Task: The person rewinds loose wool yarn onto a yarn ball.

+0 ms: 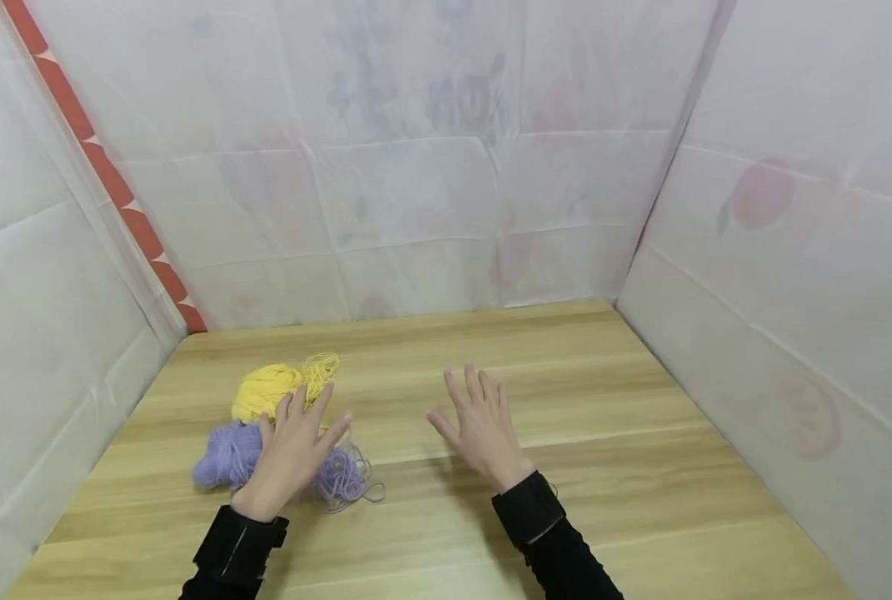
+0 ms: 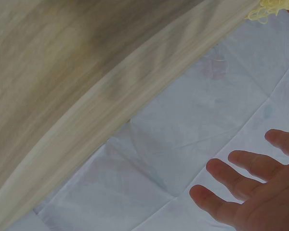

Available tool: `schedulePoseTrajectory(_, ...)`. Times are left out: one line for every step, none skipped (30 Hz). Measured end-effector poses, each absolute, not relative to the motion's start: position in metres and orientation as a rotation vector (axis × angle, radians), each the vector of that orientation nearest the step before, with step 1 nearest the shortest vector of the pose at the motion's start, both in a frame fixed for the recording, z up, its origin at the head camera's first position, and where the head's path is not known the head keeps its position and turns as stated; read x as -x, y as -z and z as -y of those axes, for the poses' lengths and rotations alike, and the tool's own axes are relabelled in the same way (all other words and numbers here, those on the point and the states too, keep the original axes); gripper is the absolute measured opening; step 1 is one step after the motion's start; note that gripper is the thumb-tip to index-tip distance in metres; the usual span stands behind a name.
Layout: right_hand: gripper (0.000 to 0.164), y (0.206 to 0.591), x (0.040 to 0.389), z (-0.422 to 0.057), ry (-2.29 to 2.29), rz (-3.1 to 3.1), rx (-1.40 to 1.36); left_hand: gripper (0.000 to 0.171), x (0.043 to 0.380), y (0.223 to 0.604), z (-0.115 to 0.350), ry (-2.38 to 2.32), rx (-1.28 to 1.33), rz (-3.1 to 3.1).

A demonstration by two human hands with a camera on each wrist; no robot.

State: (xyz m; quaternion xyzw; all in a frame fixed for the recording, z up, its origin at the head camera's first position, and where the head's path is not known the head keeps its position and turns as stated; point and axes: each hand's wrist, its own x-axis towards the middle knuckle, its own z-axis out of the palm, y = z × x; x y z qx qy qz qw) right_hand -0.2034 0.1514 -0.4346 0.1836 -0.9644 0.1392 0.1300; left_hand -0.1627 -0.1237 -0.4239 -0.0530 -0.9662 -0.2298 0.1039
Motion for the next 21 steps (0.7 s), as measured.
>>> schedulePoseTrajectory(0.070,0.434,0.201,-0.151,-0.406,2.801,-0.535,0.062,0.161,0.421,0.124,0.690,0.161,2.856)
schedulePoseTrajectory(0.070,0.432,0.199,-0.150,-0.417,2.802,-0.536,0.062,0.159,0.419,0.125,0.697,0.161,2.862)
schedulePoseTrajectory(0.069,0.431,0.196,-0.150,-0.423,2.799,-0.539,0.063,0.158,0.416,0.125,0.695,0.165,2.868)
schedulePoseTrajectory(0.069,0.430,0.193,-0.149,-0.439,2.799,-0.542,0.063,0.157,0.414,0.127,0.686,0.167,2.871)
schedulePoseTrajectory(0.069,0.429,0.191,-0.148,-0.453,2.795,-0.545,0.063,0.156,0.411,0.129,0.688,0.167,2.877)
schedulePoseTrajectory(0.069,0.427,0.189,-0.148,-0.457,2.788,-0.548,0.065,0.155,0.403,0.131,0.722,0.150,2.899)
schedulePoseTrajectory(0.068,0.427,0.188,-0.147,-0.470,2.784,-0.557,0.066,0.156,0.400,0.134,0.740,0.124,2.911)
schedulePoseTrajectory(0.068,0.426,0.188,-0.147,-0.485,2.777,-0.563,0.067,0.157,0.398,0.138,0.759,0.094,2.912)
schedulePoseTrajectory(0.068,0.426,0.188,-0.147,-0.489,2.770,-0.568,0.068,0.158,0.395,0.142,0.783,0.061,2.912)
schedulePoseTrajectory(0.067,0.425,0.188,-0.147,-0.501,2.767,-0.569,0.069,0.158,0.393,0.147,0.808,0.021,2.910)
schedulePoseTrajectory(0.067,0.424,0.188,-0.147,-0.513,2.765,-0.573,0.070,0.158,0.392,0.153,0.830,-0.021,2.910)
schedulePoseTrajectory(0.067,0.423,0.188,-0.148,-0.519,2.766,-0.576,0.070,0.158,0.391,0.159,0.836,-0.065,2.912)
schedulePoseTrajectory(0.067,0.422,0.188,-0.148,-0.529,2.770,-0.581,0.071,0.157,0.390,0.165,0.845,-0.105,2.919)
schedulePoseTrajectory(0.067,0.421,0.188,-0.149,-0.531,2.772,-0.585,0.072,0.156,0.391,0.172,0.834,-0.141,2.934)
schedulePoseTrajectory(0.067,0.420,0.188,-0.149,-0.537,2.778,-0.590,0.074,0.154,0.392,0.178,0.829,-0.179,2.956)
schedulePoseTrajectory(0.067,0.420,0.188,-0.150,-0.546,2.781,-0.594,0.075,0.152,0.394,0.184,0.829,-0.216,2.977)
schedulePoseTrajectory(0.067,0.419,0.187,-0.151,-0.549,2.785,-0.599,0.076,0.151,0.397,0.190,0.842,-0.249,2.996)
schedulePoseTrajectory(0.067,0.419,0.186,-0.151,-0.549,2.784,-0.601,0.076,0.150,0.399,0.195,0.853,-0.281,3.013)
schedulePoseTrajectory(0.067,0.419,0.186,-0.152,-0.549,2.777,-0.602,0.077,0.149,0.402,0.200,0.877,-0.308,3.027)
schedulePoseTrajectory(0.066,0.419,0.185,-0.153,-0.551,2.769,-0.599,0.078,0.148,0.405,0.203,0.900,-0.335,3.041)
schedulePoseTrajectory(0.065,0.419,0.184,-0.155,-0.562,2.765,-0.591,0.079,0.147,0.407,0.206,0.934,-0.360,3.051)
